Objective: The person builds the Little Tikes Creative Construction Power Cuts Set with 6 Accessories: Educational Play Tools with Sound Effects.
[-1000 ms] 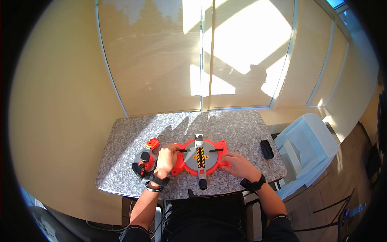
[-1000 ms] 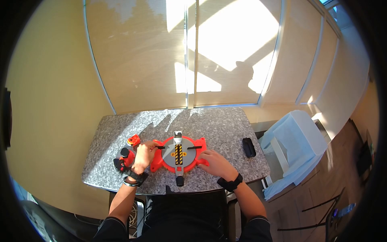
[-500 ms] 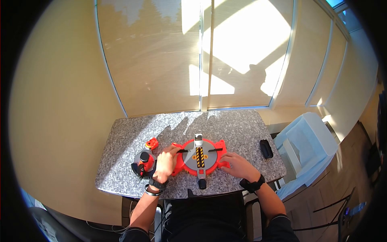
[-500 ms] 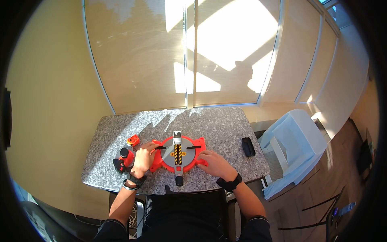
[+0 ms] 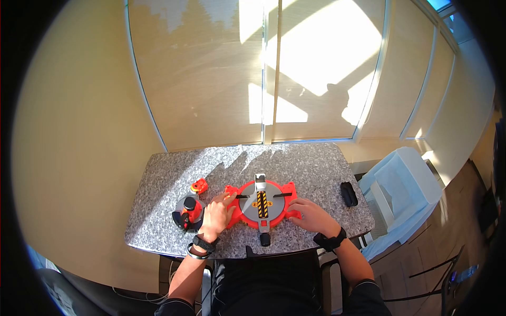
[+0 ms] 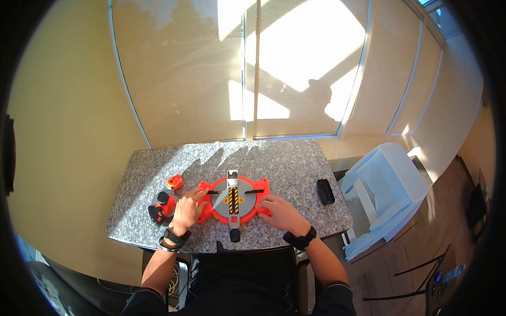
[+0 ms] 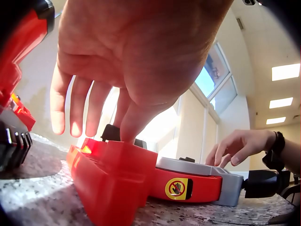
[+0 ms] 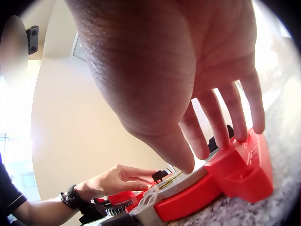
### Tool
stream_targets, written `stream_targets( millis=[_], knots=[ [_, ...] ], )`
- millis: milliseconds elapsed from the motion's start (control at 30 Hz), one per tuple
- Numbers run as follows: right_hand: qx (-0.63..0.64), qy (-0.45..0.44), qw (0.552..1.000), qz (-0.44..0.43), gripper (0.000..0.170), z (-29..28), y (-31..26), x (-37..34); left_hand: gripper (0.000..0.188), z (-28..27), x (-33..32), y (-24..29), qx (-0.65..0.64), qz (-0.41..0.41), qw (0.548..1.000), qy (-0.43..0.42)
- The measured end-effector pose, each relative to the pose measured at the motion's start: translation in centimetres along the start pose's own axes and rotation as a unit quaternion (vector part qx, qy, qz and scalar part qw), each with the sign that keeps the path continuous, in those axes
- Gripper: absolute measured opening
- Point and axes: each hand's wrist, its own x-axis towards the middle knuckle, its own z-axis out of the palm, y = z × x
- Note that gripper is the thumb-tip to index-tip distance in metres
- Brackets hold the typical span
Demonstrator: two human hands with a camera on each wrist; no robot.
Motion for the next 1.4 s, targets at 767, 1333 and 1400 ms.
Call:
stream_targets(
  millis=[767, 1333, 1400],
  knots=[
    [-0.011, -0.001, 1.0, 0.0, 0.023, 0.3, 0.0, 0.0, 0.049, -0.6, -0.1, -0.2, -0.049, -0.025, 0.998, -0.041],
    [-0.005, -0.007, 1.0, 0.005, 0.023, 0.1, -0.4, 0.2, 0.047, 0.2, -0.3, 0.5, -0.026, -0.033, 0.999, -0.02],
    [-0.01, -0.005, 1.0, 0.002, 0.023, 0.2, -0.4, 0.3, 0.046, -0.4, -0.1, 1.2, -0.022, -0.068, 0.996, -0.051]
  ],
)
